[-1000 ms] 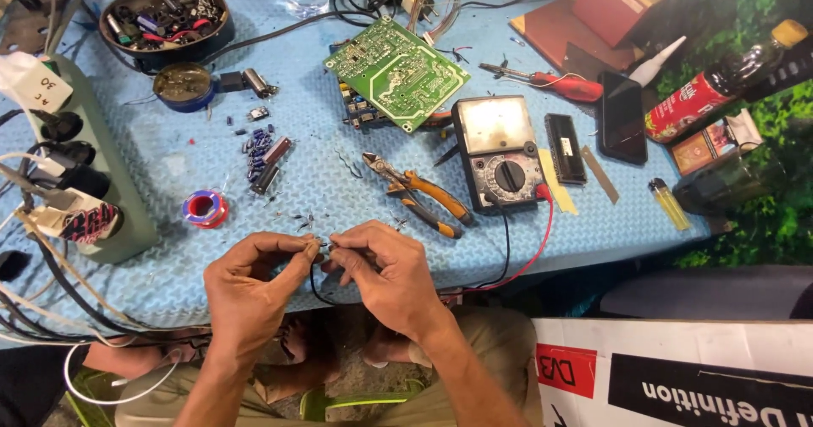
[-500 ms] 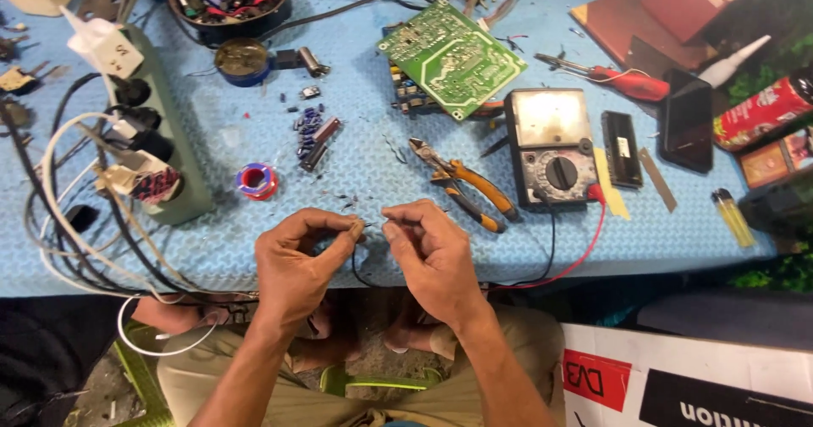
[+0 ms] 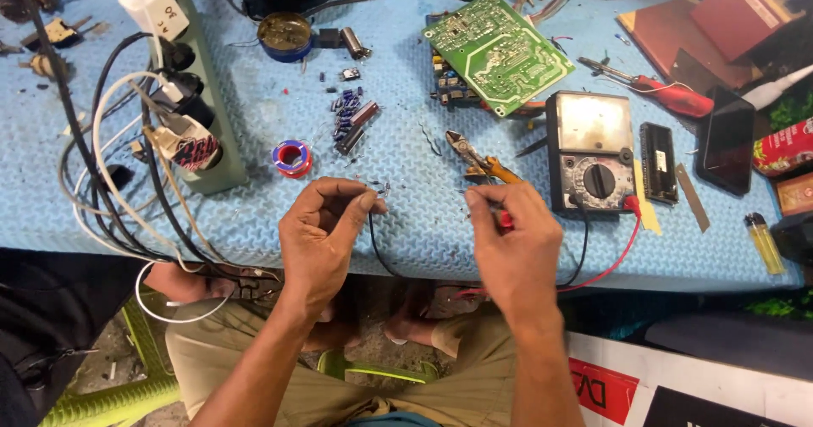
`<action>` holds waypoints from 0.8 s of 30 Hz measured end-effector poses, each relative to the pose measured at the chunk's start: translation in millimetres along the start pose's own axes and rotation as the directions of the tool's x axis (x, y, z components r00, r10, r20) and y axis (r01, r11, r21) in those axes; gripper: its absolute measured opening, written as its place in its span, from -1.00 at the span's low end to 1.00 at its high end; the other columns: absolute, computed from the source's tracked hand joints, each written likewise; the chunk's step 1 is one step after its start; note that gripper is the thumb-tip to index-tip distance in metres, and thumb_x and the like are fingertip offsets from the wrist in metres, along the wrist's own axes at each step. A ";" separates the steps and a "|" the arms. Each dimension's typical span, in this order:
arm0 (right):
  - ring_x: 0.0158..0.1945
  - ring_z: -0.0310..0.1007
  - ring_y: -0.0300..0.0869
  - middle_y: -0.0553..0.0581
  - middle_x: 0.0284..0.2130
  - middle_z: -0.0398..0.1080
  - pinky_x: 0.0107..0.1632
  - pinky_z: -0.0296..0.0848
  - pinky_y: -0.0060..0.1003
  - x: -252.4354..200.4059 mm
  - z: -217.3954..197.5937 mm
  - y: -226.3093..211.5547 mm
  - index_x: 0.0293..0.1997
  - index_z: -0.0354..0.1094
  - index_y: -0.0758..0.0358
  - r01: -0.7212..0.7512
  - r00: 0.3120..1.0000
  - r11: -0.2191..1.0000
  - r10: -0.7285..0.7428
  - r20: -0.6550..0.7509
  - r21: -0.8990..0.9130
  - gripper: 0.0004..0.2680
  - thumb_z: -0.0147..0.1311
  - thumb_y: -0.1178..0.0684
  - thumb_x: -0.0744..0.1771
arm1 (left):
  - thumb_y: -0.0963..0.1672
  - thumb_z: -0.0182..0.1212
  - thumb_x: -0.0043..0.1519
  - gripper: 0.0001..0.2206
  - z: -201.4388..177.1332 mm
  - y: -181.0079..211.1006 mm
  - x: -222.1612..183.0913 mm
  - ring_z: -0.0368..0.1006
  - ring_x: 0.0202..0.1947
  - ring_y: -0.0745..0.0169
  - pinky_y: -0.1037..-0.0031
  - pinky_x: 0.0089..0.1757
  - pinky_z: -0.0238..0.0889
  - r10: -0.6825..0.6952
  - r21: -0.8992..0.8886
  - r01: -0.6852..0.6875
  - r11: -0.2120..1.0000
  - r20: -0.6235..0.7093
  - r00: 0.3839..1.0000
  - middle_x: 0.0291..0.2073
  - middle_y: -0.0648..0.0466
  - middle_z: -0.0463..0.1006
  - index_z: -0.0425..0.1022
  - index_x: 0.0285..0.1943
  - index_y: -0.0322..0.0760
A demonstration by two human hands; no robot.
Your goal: Soldering components on a circuit board and testing them using a multimeter
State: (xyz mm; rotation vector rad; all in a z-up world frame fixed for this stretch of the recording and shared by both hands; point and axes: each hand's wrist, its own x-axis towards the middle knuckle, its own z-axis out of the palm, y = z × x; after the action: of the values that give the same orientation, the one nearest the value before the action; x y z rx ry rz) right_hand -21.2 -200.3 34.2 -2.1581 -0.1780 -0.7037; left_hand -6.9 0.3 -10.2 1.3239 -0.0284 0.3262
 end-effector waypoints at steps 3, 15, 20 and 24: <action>-0.39 0.51 0.00 0.19 -0.43 0.48 -0.30 0.46 -0.27 6.1 -5.1 10.4 -0.26 0.52 0.30 0.058 0.997 0.988 -0.050 0.057 -0.145 -0.97 0.27 0.26 0.33 | -0.25 0.29 0.30 -0.91 0.6 -1.1 0.9 0.66 -0.32 0.17 0.24 -0.08 0.59 0.073 -0.091 -0.075 0.993 -0.022 0.997 -0.38 -0.10 0.65 0.51 -0.09 -0.43; -0.36 0.58 -0.18 -0.07 -0.36 0.45 -0.34 0.55 -0.38 -5.9 42.4 -10.4 -0.23 0.58 0.07 0.134 0.978 0.979 -0.106 0.179 -0.151 -0.95 0.31 0.14 0.31 | -0.29 0.17 0.35 -0.92 -1.4 -11.4 3.1 0.64 -0.29 0.01 0.12 -0.16 0.67 0.265 -0.194 -0.288 0.938 -0.138 0.954 -0.09 -0.17 0.48 0.41 -0.03 -0.51; -0.33 0.59 -0.01 0.01 -0.34 0.44 -0.33 0.58 -0.19 -5.1 55.6 -20.8 -0.17 0.56 0.11 0.167 0.952 0.976 -0.123 0.280 -0.138 -0.90 0.28 0.16 0.28 | -0.28 0.19 0.35 -0.92 -2.2 -5.4 2.9 0.63 -0.21 0.10 0.13 -0.11 0.66 0.269 -0.172 -0.287 0.942 -0.120 0.956 0.01 -0.17 0.43 0.50 -0.04 -0.54; -0.41 0.56 0.10 0.03 -0.30 0.41 -0.37 0.56 -0.03 -4.7 59.3 -20.2 -0.14 0.53 0.15 0.177 0.917 0.963 -0.086 0.389 -0.205 -0.89 0.12 0.20 0.32 | -0.28 0.20 0.34 -0.89 -3.3 -1.4 1.9 0.64 -0.17 0.01 0.10 -0.07 0.64 0.233 -0.161 -0.241 0.957 -0.066 0.970 0.08 -0.26 0.44 0.54 -0.02 -0.55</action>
State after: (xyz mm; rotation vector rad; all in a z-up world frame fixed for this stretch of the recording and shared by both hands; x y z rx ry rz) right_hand -7.2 -141.7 16.2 -2.5174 -0.4687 -0.3884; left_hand -5.2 3.5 -12.0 1.1458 -0.1734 0.5470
